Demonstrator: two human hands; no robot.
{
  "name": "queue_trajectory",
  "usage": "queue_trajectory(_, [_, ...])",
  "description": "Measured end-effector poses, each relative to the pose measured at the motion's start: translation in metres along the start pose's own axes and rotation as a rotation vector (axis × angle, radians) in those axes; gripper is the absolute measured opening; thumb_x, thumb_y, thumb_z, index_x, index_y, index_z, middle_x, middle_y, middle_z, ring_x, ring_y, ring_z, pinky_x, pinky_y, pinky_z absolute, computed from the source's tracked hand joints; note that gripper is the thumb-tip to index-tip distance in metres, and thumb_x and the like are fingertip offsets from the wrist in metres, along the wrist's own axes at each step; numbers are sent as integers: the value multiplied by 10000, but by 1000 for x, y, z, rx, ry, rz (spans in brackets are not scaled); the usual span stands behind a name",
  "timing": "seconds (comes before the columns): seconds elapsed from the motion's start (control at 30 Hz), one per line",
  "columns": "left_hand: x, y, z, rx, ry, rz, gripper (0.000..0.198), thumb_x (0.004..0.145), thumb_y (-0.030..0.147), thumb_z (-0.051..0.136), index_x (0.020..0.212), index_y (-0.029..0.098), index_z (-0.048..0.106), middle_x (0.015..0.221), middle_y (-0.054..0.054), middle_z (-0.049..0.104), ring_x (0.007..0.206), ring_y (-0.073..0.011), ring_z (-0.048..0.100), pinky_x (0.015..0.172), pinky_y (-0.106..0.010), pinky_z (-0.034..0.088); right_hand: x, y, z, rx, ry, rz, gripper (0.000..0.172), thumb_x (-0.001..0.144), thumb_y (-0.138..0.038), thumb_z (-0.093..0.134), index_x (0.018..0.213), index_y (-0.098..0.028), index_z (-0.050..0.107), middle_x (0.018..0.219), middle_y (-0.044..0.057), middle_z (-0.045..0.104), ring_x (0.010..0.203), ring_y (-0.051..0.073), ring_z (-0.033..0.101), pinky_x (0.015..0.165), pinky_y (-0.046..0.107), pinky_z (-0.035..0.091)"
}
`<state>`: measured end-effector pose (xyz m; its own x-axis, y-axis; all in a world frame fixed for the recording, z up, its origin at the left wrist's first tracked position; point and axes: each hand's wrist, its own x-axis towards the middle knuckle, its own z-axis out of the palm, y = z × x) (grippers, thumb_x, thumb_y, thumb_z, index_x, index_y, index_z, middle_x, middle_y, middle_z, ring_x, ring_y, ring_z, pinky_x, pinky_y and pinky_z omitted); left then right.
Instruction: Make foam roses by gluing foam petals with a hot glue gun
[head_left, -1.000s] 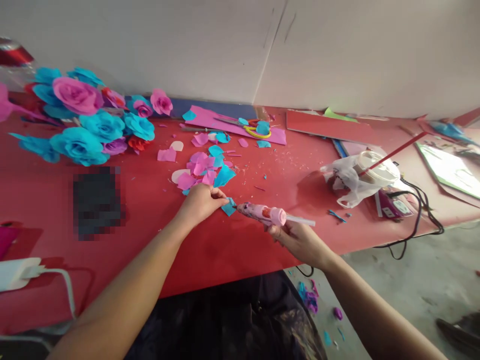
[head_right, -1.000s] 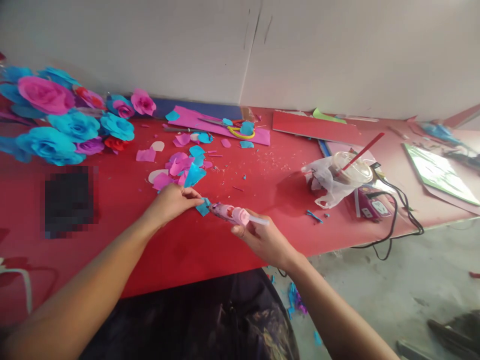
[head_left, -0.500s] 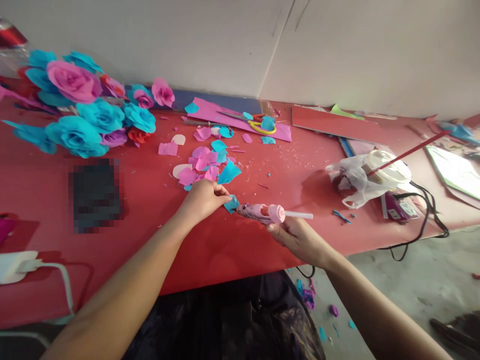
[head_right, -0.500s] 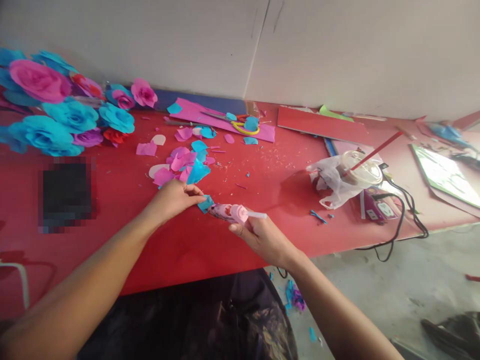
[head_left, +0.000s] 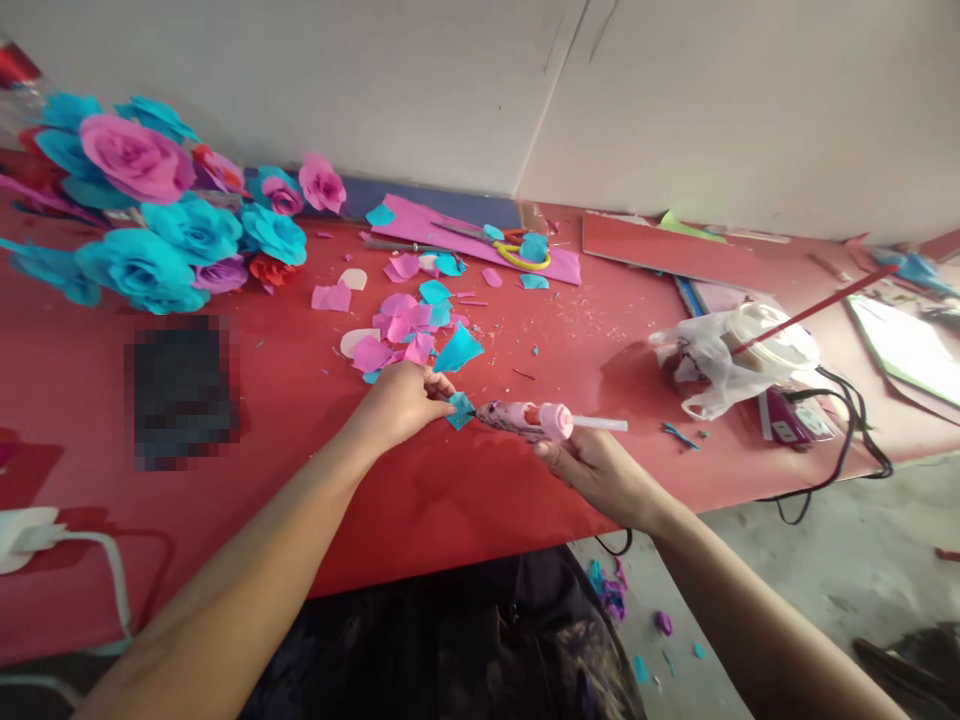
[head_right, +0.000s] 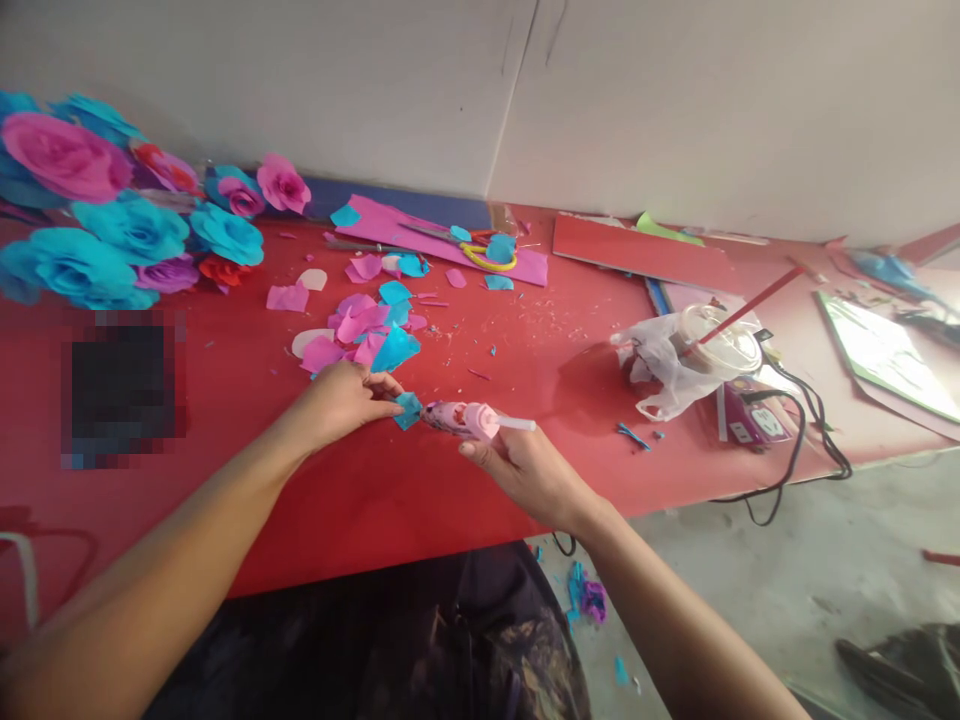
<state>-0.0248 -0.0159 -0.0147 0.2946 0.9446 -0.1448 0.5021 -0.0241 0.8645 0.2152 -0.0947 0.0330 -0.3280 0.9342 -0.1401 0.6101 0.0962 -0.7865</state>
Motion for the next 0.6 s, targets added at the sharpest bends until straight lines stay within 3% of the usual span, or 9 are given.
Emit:
queue_trajectory(0.23, [1,-3,0,-24,-4,-21,91,606,273,712,681,221,707,671,-14,713,651,-185,647,619,-279,472,-2,-6,-3,-345,-40,-43,284,915,-436,455,876,-176,562,660,6,565,525,118,465,484,250,293])
queue_trajectory(0.4, [2,0,-2,3,-15,-42,80,592,247,711,665,221,695,645,-8,699,634,-182,640,622,-284,465,-9,-9,-6,-778,-180,-259,166,919,-305,458,867,-166,533,732,40,608,514,124,483,494,283,216])
queue_trajectory(0.5, [2,0,-2,6,-25,-45,84,592,246,710,671,222,695,645,-10,698,638,-188,644,616,-290,465,-8,-9,-22,-852,-215,-317,140,912,-298,465,896,-178,534,769,40,622,547,129,512,512,278,236])
queue_trajectory(0.6, [3,-2,-2,-28,-9,-52,100,584,255,721,673,218,694,655,-13,700,646,-192,649,625,-296,477,1,2,-45,-835,-108,-229,160,902,-295,456,986,-185,537,826,50,640,586,141,548,522,263,278])
